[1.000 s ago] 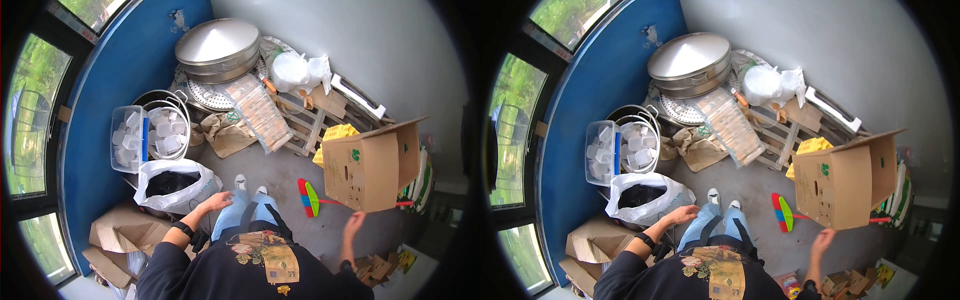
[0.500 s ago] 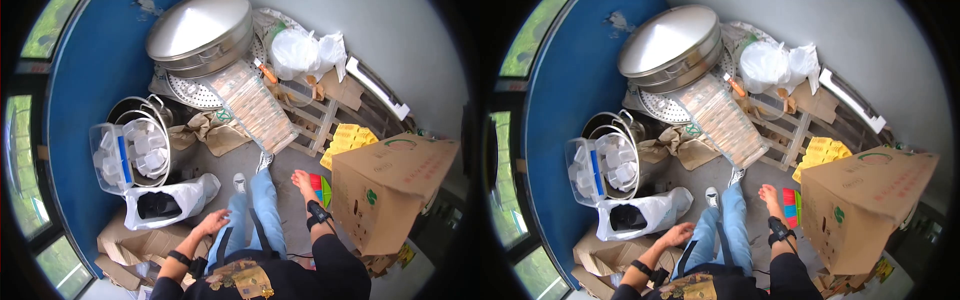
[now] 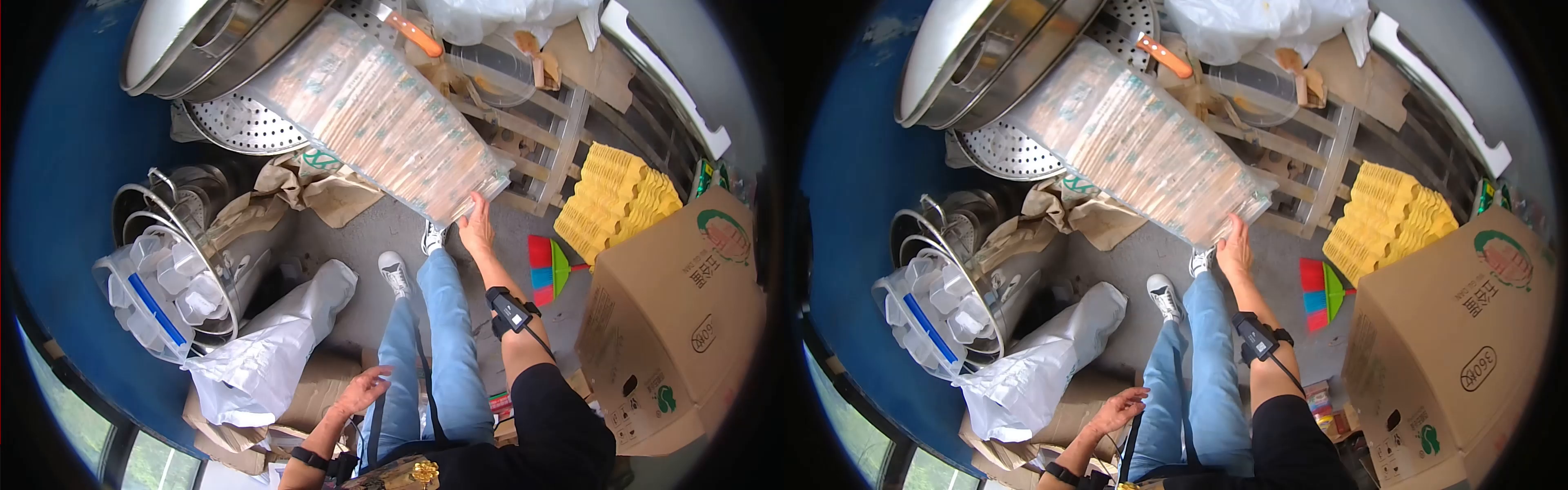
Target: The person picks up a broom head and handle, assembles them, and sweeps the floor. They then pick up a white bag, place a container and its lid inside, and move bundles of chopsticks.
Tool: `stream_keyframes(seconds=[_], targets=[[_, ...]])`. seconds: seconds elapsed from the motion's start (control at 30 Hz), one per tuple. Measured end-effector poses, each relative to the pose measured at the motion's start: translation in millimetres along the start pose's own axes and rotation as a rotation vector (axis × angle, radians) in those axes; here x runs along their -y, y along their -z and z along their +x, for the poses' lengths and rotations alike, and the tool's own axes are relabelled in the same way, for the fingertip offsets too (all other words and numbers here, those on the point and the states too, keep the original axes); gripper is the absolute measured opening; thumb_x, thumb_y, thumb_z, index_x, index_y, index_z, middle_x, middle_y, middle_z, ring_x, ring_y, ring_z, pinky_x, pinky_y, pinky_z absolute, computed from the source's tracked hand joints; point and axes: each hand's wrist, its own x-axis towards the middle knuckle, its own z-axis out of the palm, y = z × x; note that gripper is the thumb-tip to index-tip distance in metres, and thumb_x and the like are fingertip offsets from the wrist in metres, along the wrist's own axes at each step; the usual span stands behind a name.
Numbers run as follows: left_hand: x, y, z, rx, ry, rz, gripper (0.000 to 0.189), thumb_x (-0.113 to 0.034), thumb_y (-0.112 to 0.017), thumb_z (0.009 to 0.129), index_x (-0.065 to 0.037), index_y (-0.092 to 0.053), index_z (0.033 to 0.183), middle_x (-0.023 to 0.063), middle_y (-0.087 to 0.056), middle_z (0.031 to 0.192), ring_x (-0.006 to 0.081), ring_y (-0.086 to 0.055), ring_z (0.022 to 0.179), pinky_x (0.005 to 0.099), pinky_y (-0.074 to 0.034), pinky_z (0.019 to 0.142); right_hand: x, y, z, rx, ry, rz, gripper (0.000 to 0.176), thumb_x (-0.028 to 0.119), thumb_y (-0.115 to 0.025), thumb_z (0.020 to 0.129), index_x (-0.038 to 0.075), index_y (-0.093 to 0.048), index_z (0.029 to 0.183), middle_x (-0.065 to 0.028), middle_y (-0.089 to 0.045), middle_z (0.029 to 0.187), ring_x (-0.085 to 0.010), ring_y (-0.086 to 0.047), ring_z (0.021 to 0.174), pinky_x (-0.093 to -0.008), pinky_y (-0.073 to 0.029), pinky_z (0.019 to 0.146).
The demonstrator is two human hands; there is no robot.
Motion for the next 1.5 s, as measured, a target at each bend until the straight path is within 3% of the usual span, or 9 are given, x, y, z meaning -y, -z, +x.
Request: stream_keyframes(seconds=[0.07, 0.17, 0.3, 0.53, 0.63, 1.07, 1.3, 1.33, 1.5], targets=[[-2.4, 2.9, 3.1, 0.009, 0.013, 0.023, 0.036, -0.015, -0.053, 0.084, -0.008, -0.048, 0.12, 0.01, -0.056, 0.108, 0.0165, -0.054, 0.096, 0.0288, -0.042, 0.086, -0.1, 12.8, -5.1, -0.031, 0.036, -0.337, 0.048, 0.013, -0.058, 0.076, 0.012, -0.036, 0.119, -0.0132, -0.046, 0.117, -0.0375, -0.052, 0.095, -0.0436, -0.043, 0.078], [-0.7, 9.2, 8.3, 0.018, 0.009, 0.026, 0.036, -0.014, -0.052, 0.085, -0.008, -0.048, 0.12, 0.0089, -0.056, 0.108, 0.0157, -0.054, 0.097, 0.0287, -0.042, 0.086, -12.5, 12.2, 6.0, -0.093, -0.02, -0.163, 0.047, 0.019, -0.059, 0.077, 0.011, -0.038, 0.118, -0.0124, -0.052, 0.108, -0.0376, -0.054, 0.092, -0.0427, -0.044, 0.076], [13.3, 7.0, 15.1, 0.008, -0.015, -0.02, 0.036, -0.016, -0.054, 0.084, -0.01, -0.049, 0.118, 0.0078, -0.056, 0.107, 0.0154, -0.054, 0.091, 0.0288, -0.043, 0.082, -14.6, -1.2, 33.8, -0.018, -0.554, 0.559, 0.049, 0.026, -0.062, 0.076, 0.003, -0.042, 0.114, -0.0113, -0.057, 0.095, -0.0234, -0.057, 0.08, -0.0345, -0.045, 0.067], [7.9, 12.4, 12.4, 0.001, 0.005, -0.002, 0.037, -0.017, -0.055, 0.083, -0.011, -0.049, 0.119, 0.0084, -0.057, 0.107, 0.0176, -0.054, 0.098, 0.0299, -0.042, 0.085, -29.9, -22.2, 45.1, -0.121, -0.302, 1.048, 0.042, 0.019, -0.065, 0.072, -0.002, -0.046, 0.103, -0.0109, -0.056, 0.093, -0.0183, -0.054, 0.086, -0.0285, -0.042, 0.077], [7.5, 15.4, 10.6, -0.012, 0.01, 0.02, 0.037, -0.017, -0.055, 0.083, -0.011, -0.048, 0.119, 0.0092, -0.057, 0.107, 0.0184, -0.054, 0.098, 0.0304, -0.042, 0.085, -24.6, -25.8, 57.5, -0.207, -0.483, 1.079, 0.044, 0.016, -0.065, 0.069, -0.002, -0.044, 0.103, -0.0113, -0.054, 0.097, -0.0197, -0.053, 0.088, -0.0294, -0.042, 0.079], [10.9, 17.5, 8.1, -0.022, 0.015, -0.039, 0.037, -0.014, -0.054, 0.083, -0.01, -0.048, 0.12, 0.0103, -0.055, 0.109, 0.0181, -0.052, 0.099, 0.0308, -0.042, 0.085, -19.0, -2.5, 33.2, -0.06, -0.357, 1.188, 0.054, 0.002, -0.061, 0.068, 0.001, -0.035, 0.115, -0.0104, -0.05, 0.106, -0.0182, -0.05, 0.098, -0.0315, -0.041, 0.084], [5.3, 24.3, -1.6, -0.078, -0.006, -0.084, 0.037, -0.013, -0.053, 0.083, -0.009, -0.047, 0.12, 0.0085, -0.056, 0.105, 0.0165, -0.053, 0.097, 0.0294, -0.043, 0.084, -9.9, 1.0, 37.7, -0.237, -0.375, 1.302, 0.058, 0.001, -0.064, 0.061, 0.011, -0.043, 0.114, -0.0027, -0.052, 0.104, -0.0169, -0.052, 0.093, -0.0275, -0.045, 0.074], [6.5, 23.6, -4.5, -0.085, 0.001, -0.098, 0.037, -0.013, -0.053, 0.083, -0.009, -0.047, 0.12, 0.0082, -0.056, 0.105, 0.0162, -0.053, 0.097, 0.0292, -0.043, 0.084, -8.1, 8.0, 42.6, -0.237, -0.393, 1.3, 0.066, 0.0, -0.063, 0.06, 0.01, -0.036, 0.12, -0.0059, -0.049, 0.11, -0.0204, -0.048, 0.102, -0.0318, -0.04, 0.085], [27.4, 25.1, 2.0, -0.053, -0.001, -0.102, 0.037, -0.013, -0.053, 0.083, -0.009, -0.047, 0.12, 0.0077, -0.056, 0.105, 0.0152, -0.054, 0.092, 0.0279, -0.043, 0.082, -15.1, 40.1, 42.2, -0.173, -0.404, 1.255, 0.045, 0.006, -0.062, 0.065, 0.009, -0.047, 0.107, -0.0037, -0.053, 0.098, -0.0171, -0.051, 0.091, -0.0329, -0.041, 0.078]])
